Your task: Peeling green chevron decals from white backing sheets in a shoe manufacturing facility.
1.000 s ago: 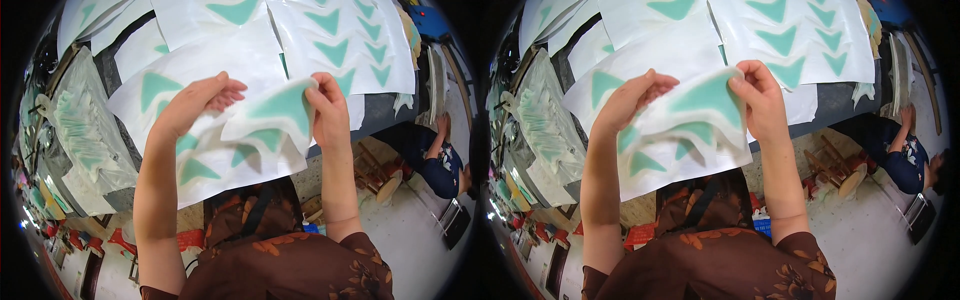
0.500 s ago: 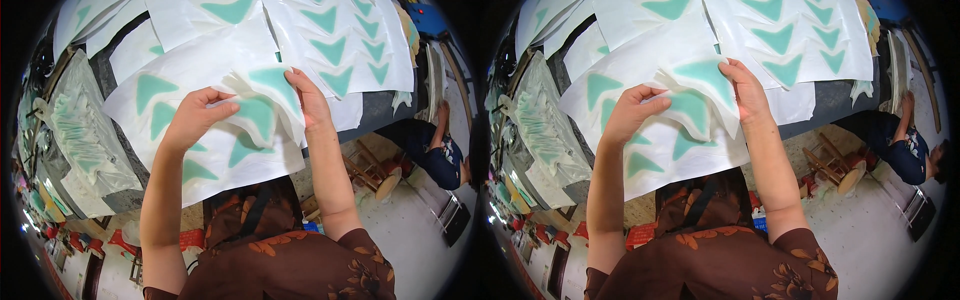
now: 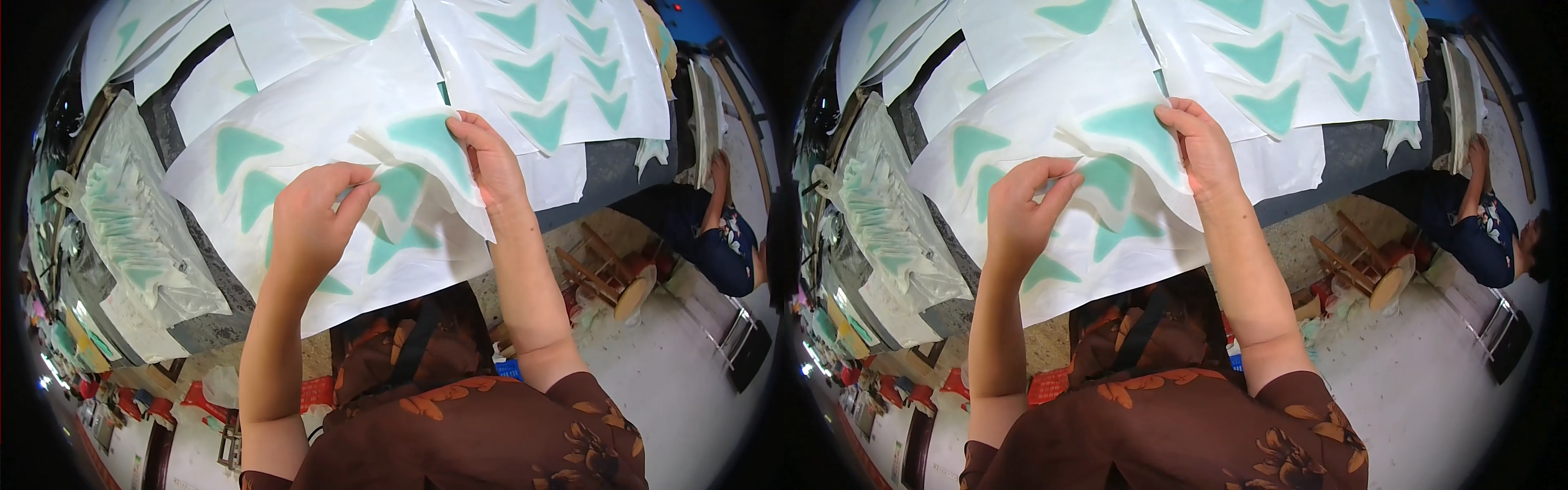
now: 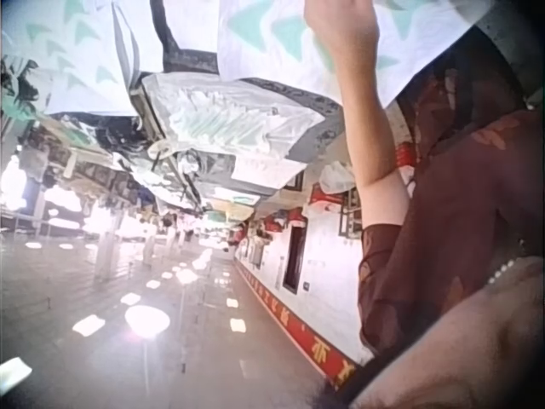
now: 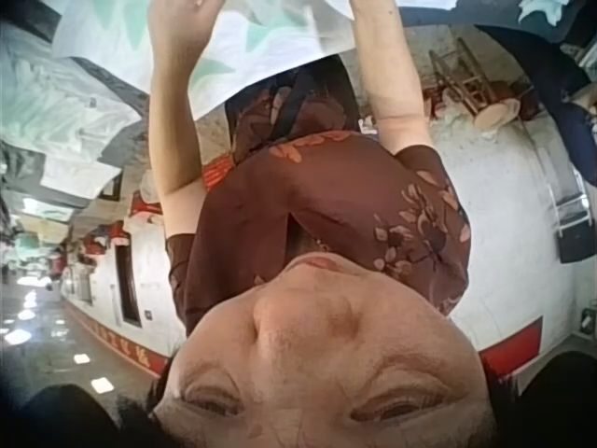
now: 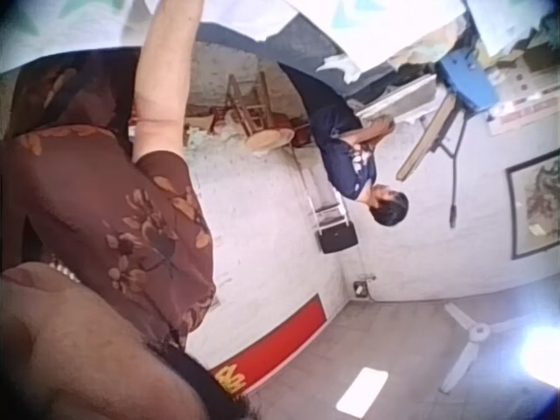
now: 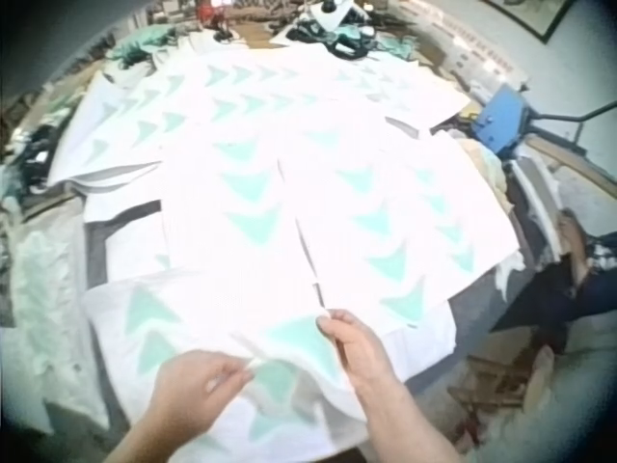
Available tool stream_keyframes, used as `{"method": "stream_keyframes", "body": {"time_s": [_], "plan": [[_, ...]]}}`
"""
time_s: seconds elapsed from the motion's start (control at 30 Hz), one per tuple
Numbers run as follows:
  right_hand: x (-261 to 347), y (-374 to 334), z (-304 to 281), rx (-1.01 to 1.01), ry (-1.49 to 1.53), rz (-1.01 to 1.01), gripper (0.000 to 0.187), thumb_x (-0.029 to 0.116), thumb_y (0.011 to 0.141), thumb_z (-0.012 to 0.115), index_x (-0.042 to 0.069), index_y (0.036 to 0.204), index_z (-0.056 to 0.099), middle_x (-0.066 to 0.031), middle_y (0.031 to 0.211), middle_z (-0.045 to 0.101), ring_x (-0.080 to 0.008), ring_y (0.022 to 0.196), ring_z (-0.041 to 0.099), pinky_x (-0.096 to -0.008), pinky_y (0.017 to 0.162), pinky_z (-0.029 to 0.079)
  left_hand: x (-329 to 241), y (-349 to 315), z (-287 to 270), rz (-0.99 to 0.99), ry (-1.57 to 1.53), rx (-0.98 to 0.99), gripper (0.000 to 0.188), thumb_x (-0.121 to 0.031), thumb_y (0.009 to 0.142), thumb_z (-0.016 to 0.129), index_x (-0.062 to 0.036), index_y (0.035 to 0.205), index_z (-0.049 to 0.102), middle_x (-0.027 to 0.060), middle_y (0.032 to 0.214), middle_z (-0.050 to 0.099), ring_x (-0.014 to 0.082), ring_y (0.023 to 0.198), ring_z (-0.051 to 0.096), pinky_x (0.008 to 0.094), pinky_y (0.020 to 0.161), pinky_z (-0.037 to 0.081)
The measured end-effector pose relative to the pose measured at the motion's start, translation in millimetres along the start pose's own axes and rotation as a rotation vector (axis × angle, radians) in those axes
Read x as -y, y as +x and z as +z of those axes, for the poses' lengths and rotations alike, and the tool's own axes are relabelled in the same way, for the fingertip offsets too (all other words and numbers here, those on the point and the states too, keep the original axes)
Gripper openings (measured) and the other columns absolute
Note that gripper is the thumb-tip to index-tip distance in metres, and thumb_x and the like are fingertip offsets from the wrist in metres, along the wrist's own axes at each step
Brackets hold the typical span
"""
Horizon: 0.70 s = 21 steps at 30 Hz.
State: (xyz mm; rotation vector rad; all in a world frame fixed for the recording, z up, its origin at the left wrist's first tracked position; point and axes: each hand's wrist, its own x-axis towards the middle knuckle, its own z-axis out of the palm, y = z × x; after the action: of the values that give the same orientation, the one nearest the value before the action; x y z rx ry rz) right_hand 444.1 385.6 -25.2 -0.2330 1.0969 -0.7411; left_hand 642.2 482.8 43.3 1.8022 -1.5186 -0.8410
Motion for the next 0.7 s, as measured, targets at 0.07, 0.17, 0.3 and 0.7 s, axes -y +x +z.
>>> {"method": "stream_keyframes", "body": {"time_s": [0.07,0.17,0.3,0.7], "plan": [[0,-3,2,-0.004,-0.004,-0.006,0.018,0.005,0.086,0.063,0.001,0.102,0.058,-0.0066,0.091,0.063,-0.013,0.081,0.062,-0.0245,0.074,0.052,-2,-2,-1,0.039,0.043,-0.003,0.009,-0.012,0.08,0.068,-0.0032,0.084,0.066,0.0096,0.079,0.066,0.0267,0.072,0.062,0.0339,0.063,0.048],[2,-11,9,-0.014,-0.011,-0.004,0.018,0.005,0.085,0.064,0.001,0.102,0.058,-0.0062,0.091,0.063,-0.0127,0.081,0.062,-0.0247,0.074,0.052,-9,-6,-8,0.096,0.127,0.002,0.008,-0.008,0.079,0.07,-0.0024,0.085,0.067,0.0097,0.079,0.066,0.0252,0.072,0.063,0.0324,0.064,0.048],[-1,-10,7,0.024,-0.004,0.004,0.018,0.005,0.085,0.064,0.001,0.102,0.058,-0.0063,0.092,0.064,-0.0128,0.082,0.062,-0.0245,0.074,0.052,-12,-11,-13,0.103,0.153,0.016,0.008,-0.006,0.08,0.07,-0.001,0.086,0.067,0.0091,0.08,0.067,0.0194,0.07,0.062,0.0286,0.066,0.048],[11,-14,20,0.089,0.014,0.025,0.016,0.006,0.085,0.064,0.001,0.1,0.06,-0.0066,0.091,0.064,-0.0131,0.082,0.061,-0.0247,0.075,0.051,1,-15,-12,-0.703,-0.87,0.151,0.017,-0.014,0.083,0.07,-0.0015,0.095,0.067,0.0009,0.085,0.065,0.0078,0.078,0.057,0.0222,0.073,0.044]]}}
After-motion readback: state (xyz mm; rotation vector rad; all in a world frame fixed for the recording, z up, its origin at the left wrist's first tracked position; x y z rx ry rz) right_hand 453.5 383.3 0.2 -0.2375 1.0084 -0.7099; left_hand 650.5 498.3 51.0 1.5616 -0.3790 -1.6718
